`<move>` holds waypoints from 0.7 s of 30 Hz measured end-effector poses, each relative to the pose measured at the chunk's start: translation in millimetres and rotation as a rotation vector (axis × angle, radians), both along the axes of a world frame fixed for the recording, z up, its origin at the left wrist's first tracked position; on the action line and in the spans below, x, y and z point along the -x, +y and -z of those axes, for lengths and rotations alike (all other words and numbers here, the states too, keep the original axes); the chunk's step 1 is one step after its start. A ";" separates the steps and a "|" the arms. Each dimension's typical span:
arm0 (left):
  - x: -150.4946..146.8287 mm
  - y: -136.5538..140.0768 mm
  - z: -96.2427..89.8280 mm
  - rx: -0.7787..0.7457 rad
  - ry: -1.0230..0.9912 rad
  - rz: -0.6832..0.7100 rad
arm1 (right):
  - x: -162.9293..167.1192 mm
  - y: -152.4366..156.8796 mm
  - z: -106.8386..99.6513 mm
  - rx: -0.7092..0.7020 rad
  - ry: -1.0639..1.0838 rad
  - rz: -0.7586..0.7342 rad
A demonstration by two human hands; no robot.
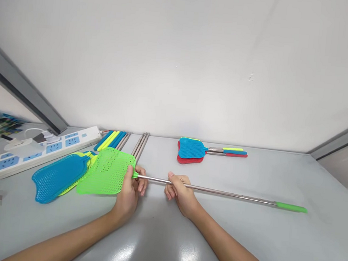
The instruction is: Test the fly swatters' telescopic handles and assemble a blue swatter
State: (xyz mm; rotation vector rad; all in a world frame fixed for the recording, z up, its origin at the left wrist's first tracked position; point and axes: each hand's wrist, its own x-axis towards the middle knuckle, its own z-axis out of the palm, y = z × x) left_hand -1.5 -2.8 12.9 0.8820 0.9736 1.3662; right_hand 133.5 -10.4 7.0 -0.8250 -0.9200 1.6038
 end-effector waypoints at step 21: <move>-0.7 -2.0 2.2 -0.014 0.137 0.293 | -2.8 -1.5 0.1 -0.095 -0.243 -0.113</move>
